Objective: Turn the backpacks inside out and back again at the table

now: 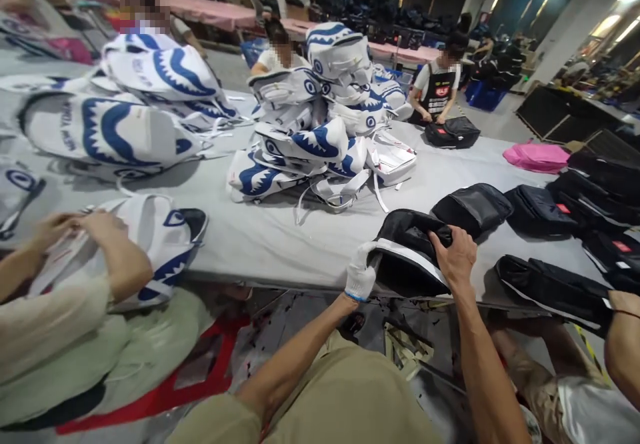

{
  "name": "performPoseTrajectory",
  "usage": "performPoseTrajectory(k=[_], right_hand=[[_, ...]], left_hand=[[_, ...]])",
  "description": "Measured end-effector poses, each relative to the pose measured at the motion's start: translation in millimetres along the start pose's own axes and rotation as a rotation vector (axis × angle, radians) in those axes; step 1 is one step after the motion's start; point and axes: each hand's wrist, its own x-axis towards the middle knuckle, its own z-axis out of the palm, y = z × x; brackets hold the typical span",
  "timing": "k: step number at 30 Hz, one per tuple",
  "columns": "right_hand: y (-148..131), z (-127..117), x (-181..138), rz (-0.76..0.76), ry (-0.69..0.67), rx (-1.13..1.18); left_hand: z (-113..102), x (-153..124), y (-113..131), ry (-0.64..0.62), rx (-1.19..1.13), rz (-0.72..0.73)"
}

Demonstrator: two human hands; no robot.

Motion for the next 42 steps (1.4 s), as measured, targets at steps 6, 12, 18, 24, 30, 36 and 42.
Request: performPoseTrajectory(k=[6, 12, 18, 24, 30, 36, 42], right_hand=[[22.7, -5.5, -9.4, -0.031, 0.047, 0.053], [45.9, -13.1, -14.1, -0.007, 0.054, 0.101], [64.8, -19.8, -21.0, 0.062, 0.045, 0.125], [80.1, -24.4, -25.0, 0.112, 0.052, 0.127], [81.5, -26.0, -25.9, 0.126, 0.024, 0.142], [31.9, -11.1, -19.6, -0.008, 0.025, 0.076], [-0.7, -0.4, -0.6, -0.008, -0.003, -0.164]], left_hand=[[3.5, -12.9, 9.4, 0.028, -0.051, -0.039], [6.9, -20.3, 19.6, 0.024, -0.095, -0.031], [8.7, -27.2, 30.3, 0.029, -0.088, 0.074], [10.7, -30.3, 37.7, -0.020, -0.115, 0.190], [-0.8, -1.7, 12.6, -0.606, -0.094, 0.170], [-35.9, 35.0, -41.9, -0.738, 0.119, -0.013], [-28.6, 14.3, -10.4, -0.273, 0.067, 0.004]])
